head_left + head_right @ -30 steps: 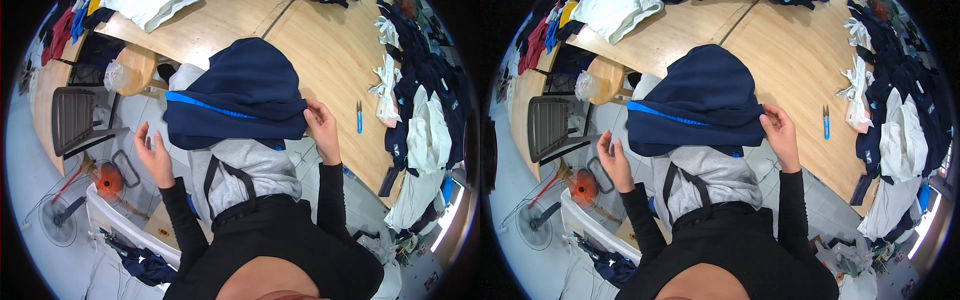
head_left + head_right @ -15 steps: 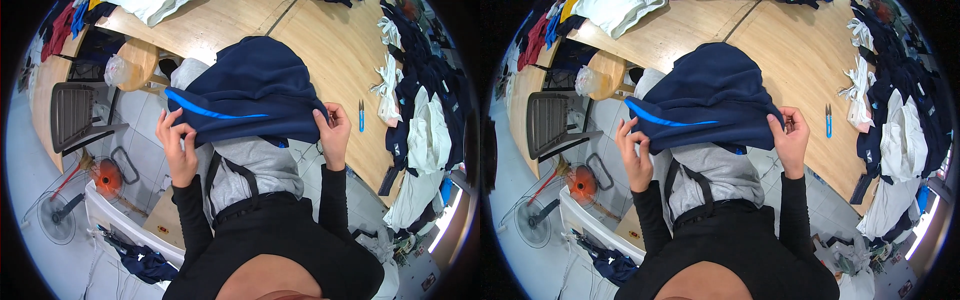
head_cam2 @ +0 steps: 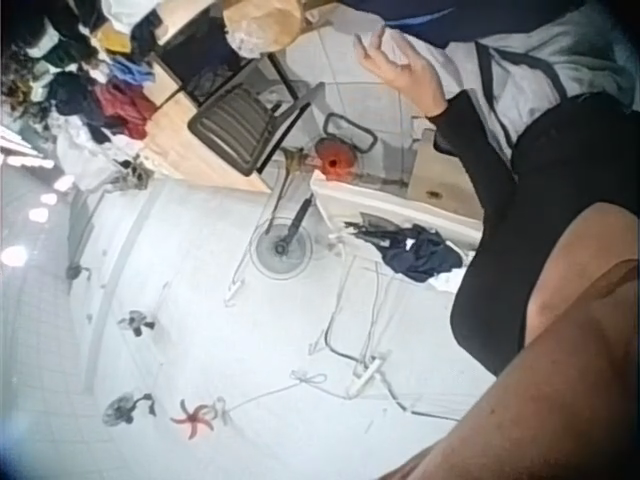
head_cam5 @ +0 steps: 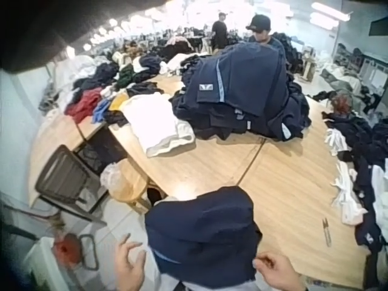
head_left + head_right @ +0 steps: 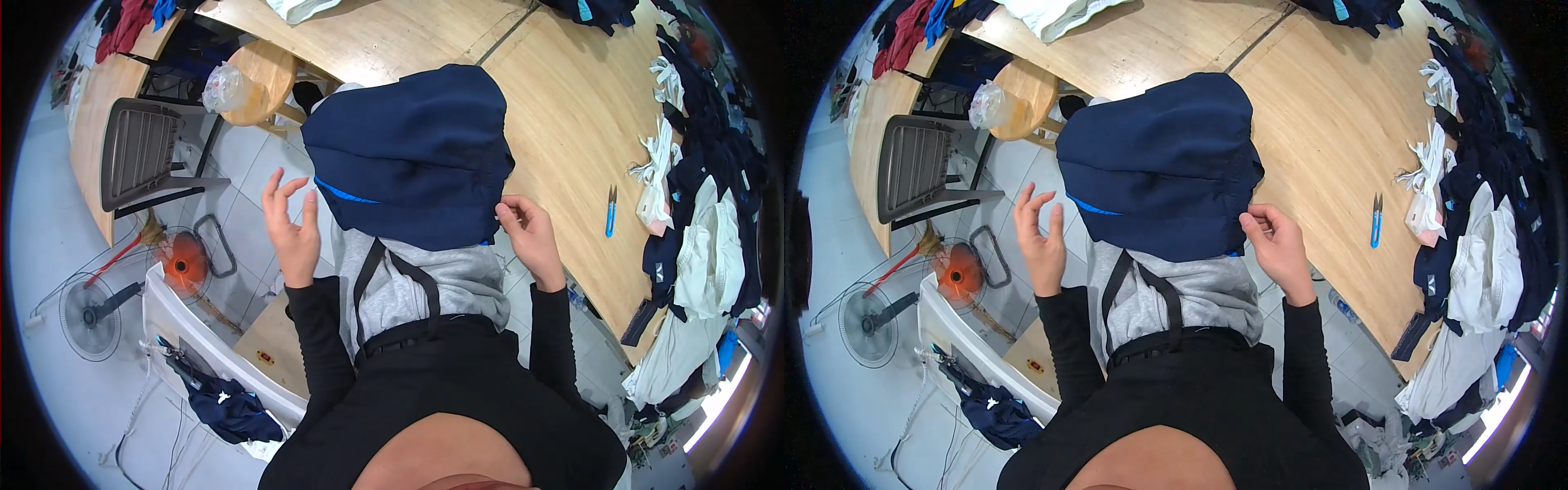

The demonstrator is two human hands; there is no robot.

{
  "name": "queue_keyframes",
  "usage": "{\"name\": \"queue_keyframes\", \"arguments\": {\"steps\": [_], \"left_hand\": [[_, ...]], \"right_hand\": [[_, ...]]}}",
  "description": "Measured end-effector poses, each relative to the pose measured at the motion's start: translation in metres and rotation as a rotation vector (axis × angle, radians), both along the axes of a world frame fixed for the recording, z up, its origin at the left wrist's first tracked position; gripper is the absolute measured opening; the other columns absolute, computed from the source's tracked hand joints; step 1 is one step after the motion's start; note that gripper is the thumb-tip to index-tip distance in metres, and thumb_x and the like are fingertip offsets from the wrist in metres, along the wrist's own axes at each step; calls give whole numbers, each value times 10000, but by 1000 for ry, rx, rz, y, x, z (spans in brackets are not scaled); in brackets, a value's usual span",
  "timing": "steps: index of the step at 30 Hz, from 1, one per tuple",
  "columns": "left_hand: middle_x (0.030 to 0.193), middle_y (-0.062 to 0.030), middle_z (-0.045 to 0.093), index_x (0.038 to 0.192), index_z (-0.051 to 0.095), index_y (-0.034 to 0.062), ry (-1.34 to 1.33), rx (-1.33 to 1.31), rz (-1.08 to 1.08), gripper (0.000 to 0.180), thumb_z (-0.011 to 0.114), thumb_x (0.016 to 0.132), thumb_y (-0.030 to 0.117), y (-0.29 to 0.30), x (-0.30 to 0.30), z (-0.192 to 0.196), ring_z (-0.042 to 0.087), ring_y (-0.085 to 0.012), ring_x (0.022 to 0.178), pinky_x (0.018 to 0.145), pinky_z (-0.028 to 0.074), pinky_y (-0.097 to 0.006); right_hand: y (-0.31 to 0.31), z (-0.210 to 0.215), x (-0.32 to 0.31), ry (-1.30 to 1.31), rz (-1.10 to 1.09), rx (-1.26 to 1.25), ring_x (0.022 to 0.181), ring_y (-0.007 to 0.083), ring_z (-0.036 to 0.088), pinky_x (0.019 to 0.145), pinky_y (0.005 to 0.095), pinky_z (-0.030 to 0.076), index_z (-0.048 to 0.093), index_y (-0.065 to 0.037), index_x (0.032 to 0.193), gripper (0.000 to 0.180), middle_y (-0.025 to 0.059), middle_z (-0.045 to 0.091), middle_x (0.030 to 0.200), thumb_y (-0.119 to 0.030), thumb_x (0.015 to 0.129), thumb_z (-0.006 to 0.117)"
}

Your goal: Trimming loose threads from garments using small scissors at a garment factory workbench.

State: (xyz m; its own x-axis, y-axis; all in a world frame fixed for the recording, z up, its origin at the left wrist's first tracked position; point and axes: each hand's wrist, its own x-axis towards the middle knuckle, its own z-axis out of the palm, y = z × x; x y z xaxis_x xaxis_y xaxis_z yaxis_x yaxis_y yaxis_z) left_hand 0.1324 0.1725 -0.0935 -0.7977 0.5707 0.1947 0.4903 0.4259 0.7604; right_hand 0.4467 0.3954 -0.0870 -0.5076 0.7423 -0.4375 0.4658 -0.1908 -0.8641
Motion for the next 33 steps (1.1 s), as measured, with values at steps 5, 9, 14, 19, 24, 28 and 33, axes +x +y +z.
{"name": "queue_keyframes", "arguments": {"steps": [5,9,14,19,24,28,33], "left_hand": [[1573,-213,542,1369,696,58,-21,-12,-161,432,793,949,89,21,14,3,528,-401,1460,1204,425,-472],[1621,-217,516,1518,601,67,-63,-114,-272,620,808,934,97,26,26,-3,497,-389,1508,1233,406,-456],[1627,-219,510,1534,588,56,-112,-116,-268,656,811,918,84,30,37,-3,482,-391,1523,1247,393,-447],[1514,-198,618,1499,625,40,-100,3,-345,615,814,914,66,22,21,2,574,-356,1435,1190,454,-435],[1361,-164,681,1498,584,-49,-764,302,-502,666,855,949,215,21,32,22,665,-244,1272,1097,516,-370],[1469,-188,604,1631,420,-40,-1185,358,-533,1101,921,852,555,38,54,41,610,-228,1336,1126,493,-355],[1386,-118,676,1516,543,-26,-871,194,-268,601,759,955,-19,42,52,25,637,-189,1292,1132,469,-323]], "right_hand": [[0,-4,3,28,-41,-29,792,37,575,735,217,490,713,6,1065,170,-31,684,904,-163,1070,732],[2,-2,2,71,-80,-105,768,25,559,718,208,473,709,-17,1049,148,-46,667,876,-161,1065,739],[4,-3,2,65,-37,-69,766,9,551,694,194,457,697,-29,1037,137,-58,650,863,-153,1056,752],[0,4,-7,131,-59,-73,711,-5,521,645,187,431,679,-27,1054,139,-76,615,818,-130,1038,771],[-13,11,-19,119,40,32,657,-9,512,608,200,429,684,0,1103,147,-66,611,764,-91,1022,767],[-48,80,-78,229,612,720,875,304,593,743,398,445,713,-17,1119,281,104,641,941,-27,849,789],[-70,54,-79,326,756,618,926,289,649,786,390,510,758,1,1172,304,110,706,1027,-13,870,786]]}}
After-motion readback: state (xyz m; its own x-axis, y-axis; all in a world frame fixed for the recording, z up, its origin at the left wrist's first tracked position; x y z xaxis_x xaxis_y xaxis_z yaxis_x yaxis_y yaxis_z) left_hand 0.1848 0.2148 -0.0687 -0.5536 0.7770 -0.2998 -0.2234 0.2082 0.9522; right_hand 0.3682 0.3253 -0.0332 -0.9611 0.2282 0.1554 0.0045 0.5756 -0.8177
